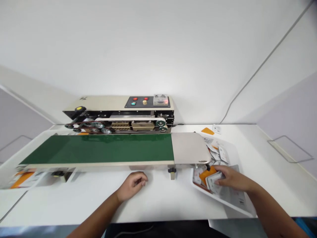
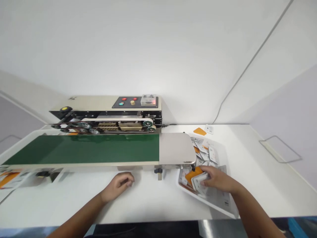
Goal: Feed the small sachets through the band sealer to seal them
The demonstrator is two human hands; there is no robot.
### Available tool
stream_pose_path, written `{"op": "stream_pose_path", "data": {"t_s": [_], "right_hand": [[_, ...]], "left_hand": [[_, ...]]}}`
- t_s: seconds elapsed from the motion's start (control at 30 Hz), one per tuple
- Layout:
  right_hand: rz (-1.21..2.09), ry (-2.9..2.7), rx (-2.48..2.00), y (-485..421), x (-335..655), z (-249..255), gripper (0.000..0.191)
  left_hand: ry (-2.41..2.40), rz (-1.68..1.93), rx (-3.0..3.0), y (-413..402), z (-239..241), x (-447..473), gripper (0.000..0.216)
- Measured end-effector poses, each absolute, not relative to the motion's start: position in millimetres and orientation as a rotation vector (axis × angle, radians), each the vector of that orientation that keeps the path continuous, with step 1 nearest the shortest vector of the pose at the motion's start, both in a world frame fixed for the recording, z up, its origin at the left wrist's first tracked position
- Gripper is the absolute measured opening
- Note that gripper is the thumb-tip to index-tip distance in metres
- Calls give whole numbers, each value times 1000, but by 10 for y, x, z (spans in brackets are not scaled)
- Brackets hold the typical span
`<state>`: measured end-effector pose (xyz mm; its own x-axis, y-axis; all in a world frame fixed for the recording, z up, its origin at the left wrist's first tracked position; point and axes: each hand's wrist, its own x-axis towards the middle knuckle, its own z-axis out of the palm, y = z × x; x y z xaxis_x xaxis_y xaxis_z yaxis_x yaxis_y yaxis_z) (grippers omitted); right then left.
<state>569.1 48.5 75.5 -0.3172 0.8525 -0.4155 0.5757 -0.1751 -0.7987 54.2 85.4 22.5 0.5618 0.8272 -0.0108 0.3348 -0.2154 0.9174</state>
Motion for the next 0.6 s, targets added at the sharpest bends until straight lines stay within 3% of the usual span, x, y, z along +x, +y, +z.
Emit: {"op": "stream_pose_path", "data": {"t_s": [0.17, 0.33, 0.47, 0.6], "right_hand": [[1374, -1706, -1647, 384, 5744, 820, 61], [1283, -1401, -1669, 161, 5873, 983, 73], [1044, -1223, -1580, -53, 5848, 1143, 75], [811, -1174, -1397, -203, 5515, 1258, 69]], "left_hand": [[919, 781, 1400, 305, 272, 333, 48], [792, 685, 1213, -524, 236, 230, 52], [789, 651, 1003, -1066, -52, 354, 65], [797, 704, 907, -1364, -395, 452, 64]]}}
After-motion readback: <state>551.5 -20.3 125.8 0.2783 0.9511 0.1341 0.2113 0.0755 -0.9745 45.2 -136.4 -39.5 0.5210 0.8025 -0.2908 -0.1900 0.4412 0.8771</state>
